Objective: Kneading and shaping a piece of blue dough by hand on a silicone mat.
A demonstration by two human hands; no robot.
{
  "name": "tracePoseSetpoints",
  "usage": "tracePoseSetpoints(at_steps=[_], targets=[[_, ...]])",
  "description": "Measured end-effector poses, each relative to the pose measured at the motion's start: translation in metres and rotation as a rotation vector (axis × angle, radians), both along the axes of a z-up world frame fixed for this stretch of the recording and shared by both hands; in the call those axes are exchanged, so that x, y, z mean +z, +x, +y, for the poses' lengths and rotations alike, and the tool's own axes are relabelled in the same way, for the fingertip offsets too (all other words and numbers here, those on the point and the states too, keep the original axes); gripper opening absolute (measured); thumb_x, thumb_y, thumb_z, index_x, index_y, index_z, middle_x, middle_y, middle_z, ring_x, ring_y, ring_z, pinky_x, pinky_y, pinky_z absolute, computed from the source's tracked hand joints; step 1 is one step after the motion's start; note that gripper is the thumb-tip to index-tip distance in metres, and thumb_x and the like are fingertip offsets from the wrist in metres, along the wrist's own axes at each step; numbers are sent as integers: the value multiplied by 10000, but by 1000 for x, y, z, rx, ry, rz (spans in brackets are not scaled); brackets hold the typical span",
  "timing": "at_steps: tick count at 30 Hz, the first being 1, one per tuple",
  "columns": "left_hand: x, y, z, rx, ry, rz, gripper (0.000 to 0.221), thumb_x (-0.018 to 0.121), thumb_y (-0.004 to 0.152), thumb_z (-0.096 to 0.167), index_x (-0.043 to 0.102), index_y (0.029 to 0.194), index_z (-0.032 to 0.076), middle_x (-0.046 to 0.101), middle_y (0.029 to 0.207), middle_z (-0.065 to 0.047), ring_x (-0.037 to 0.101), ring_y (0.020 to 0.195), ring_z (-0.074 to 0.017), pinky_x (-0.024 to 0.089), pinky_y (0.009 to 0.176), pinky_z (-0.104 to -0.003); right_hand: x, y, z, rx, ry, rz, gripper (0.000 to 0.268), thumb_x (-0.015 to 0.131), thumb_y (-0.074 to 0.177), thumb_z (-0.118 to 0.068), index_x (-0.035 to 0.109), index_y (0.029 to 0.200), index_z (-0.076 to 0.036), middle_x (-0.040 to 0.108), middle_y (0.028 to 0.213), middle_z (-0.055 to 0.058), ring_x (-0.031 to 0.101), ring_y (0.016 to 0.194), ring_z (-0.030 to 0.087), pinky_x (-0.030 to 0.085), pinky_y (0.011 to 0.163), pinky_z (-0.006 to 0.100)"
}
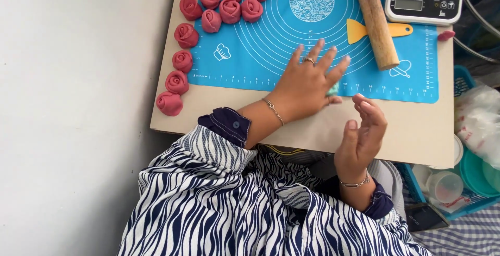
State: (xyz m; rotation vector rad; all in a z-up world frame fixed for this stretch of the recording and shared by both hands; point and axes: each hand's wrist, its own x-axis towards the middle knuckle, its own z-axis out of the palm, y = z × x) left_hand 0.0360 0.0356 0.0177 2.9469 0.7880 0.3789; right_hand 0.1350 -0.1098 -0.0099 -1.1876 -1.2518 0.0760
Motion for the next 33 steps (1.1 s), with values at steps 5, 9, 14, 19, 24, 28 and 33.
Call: tracePoseSetpoints(at_steps=[5,9,14,19,24,28,33], targets=[[-14,-5,-6,-60,-33,-141,926,553,703,932,621,1341,264,614,1361,-208,588,1266,-536,544,912,-659,1,-5,2,-40,-53,-61,355,416,1085,-117,401,1350,119,473,1370,298,461,1376,478,347,1172,526],[-24,0,-4,-60,-95,-177,689,427,813,860,742,1124,332,665,1243,-138,640,1189,-498,555,868,-631,2,-4,-1,-126,-122,-141,439,365,1099,-153,415,1432,129,459,1450,311,361,1451,489,244,1227,573],[-20,-1,-4,-51,-94,-241,504,401,947,677,768,1029,342,686,1122,-63,692,1107,-422,577,834,-588,3,-13,5,-179,-206,-213,529,280,1131,-237,435,1481,128,442,1502,321,337,1459,504,228,1208,588],[-34,8,5,6,-55,-265,388,428,968,546,760,938,346,681,1058,8,716,1025,-385,591,763,-578,3,-12,6,-154,-236,-297,578,273,1135,-281,416,1492,151,443,1498,342,345,1448,529,273,1195,588],[-42,12,9,83,-37,-277,369,427,970,563,744,952,374,676,1077,66,714,1010,-354,608,735,-544,5,-13,5,-183,-242,-351,579,288,1135,-287,467,1468,151,469,1480,350,374,1426,538,303,1170,603],[-38,1,2,49,-17,-280,379,410,980,579,729,988,375,664,1091,57,703,1036,-356,605,751,-551,2,-11,4,-180,-213,-339,566,299,1146,-290,474,1468,141,479,1469,345,385,1419,525,313,1160,597],[-34,-16,-13,27,16,-220,464,335,1031,633,581,1375,444,592,1395,22,587,1315,-382,539,977,-621,0,-8,3,-172,-257,-306,541,316,1143,-292,480,1462,113,480,1464,334,380,1417,527,310,1161,590]])
